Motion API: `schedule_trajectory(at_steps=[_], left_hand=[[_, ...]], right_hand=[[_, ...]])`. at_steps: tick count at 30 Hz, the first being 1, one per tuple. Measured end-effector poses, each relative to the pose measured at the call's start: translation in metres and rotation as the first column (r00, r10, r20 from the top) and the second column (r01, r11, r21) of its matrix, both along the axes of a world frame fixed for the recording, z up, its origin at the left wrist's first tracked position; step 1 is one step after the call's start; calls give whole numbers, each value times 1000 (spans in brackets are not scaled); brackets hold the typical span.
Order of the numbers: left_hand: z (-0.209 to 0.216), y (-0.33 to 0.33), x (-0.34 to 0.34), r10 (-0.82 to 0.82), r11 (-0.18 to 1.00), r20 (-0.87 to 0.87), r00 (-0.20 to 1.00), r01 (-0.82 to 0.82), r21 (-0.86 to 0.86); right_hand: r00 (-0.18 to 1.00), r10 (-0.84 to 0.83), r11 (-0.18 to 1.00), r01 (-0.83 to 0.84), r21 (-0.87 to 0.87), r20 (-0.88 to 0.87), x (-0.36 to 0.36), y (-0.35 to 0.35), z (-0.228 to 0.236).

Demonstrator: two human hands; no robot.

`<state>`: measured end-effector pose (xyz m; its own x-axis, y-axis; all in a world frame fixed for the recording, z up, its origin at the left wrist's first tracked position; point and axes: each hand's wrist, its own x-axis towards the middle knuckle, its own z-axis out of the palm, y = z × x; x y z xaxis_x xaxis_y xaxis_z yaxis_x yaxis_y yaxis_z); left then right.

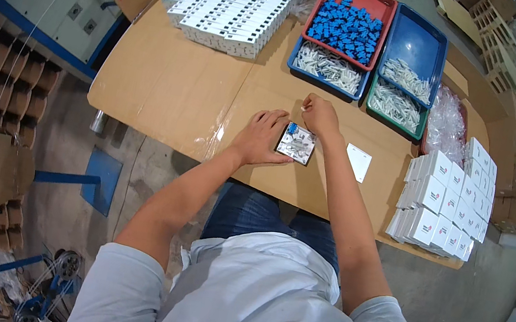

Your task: Assemble and pack small blue electronic components into white boxes with instruction sheets.

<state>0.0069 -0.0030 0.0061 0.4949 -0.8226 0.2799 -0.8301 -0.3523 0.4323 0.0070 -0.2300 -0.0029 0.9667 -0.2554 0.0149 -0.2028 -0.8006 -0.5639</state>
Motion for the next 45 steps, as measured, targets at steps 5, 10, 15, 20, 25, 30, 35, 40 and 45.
schedule_trajectory(at_steps=[5, 10, 15, 20, 25, 30, 35, 40, 45], left_hand=[[0, -3, 0, 9, 1000, 14, 1000, -9, 2], [-1, -3, 0, 16, 1000, 2, 1000, -16, 13], [4, -4, -1, 8, 1000, 0, 1000, -8, -3], [11, -3, -6, 8, 1000, -1, 1000, -8, 0], [0, -9, -6, 22, 992, -185, 982, -44, -116], [-15, -20, -35, -221, 839, -898, 380, -396, -374], [-14, -25, -72, -582, 639, -797, -159, -695, -328], [-4, -24, -86, -683, 663, -603, -412, -697, -275], [-13, -29, -84, -690, 700, -542, -480, -633, -331]], right_hand=[[963, -195, 964, 153, 217, 188, 5, -37, 29], [867, -380, 894, 255, 369, 322, -50, -61, 49], [828, -544, 832, 554, -45, 132, -150, -61, 22], [807, -591, 807, 590, -34, -24, -190, -37, 21], [814, -544, 836, 548, 44, 203, -193, -34, 4], [787, -603, 797, 598, 79, 127, -198, -46, 10], [871, -442, 809, 284, 514, 215, -207, -67, -28], [931, -338, 695, 148, 703, 138, -228, -46, 10], [955, -250, 906, 171, 387, 163, -237, -60, 17]])
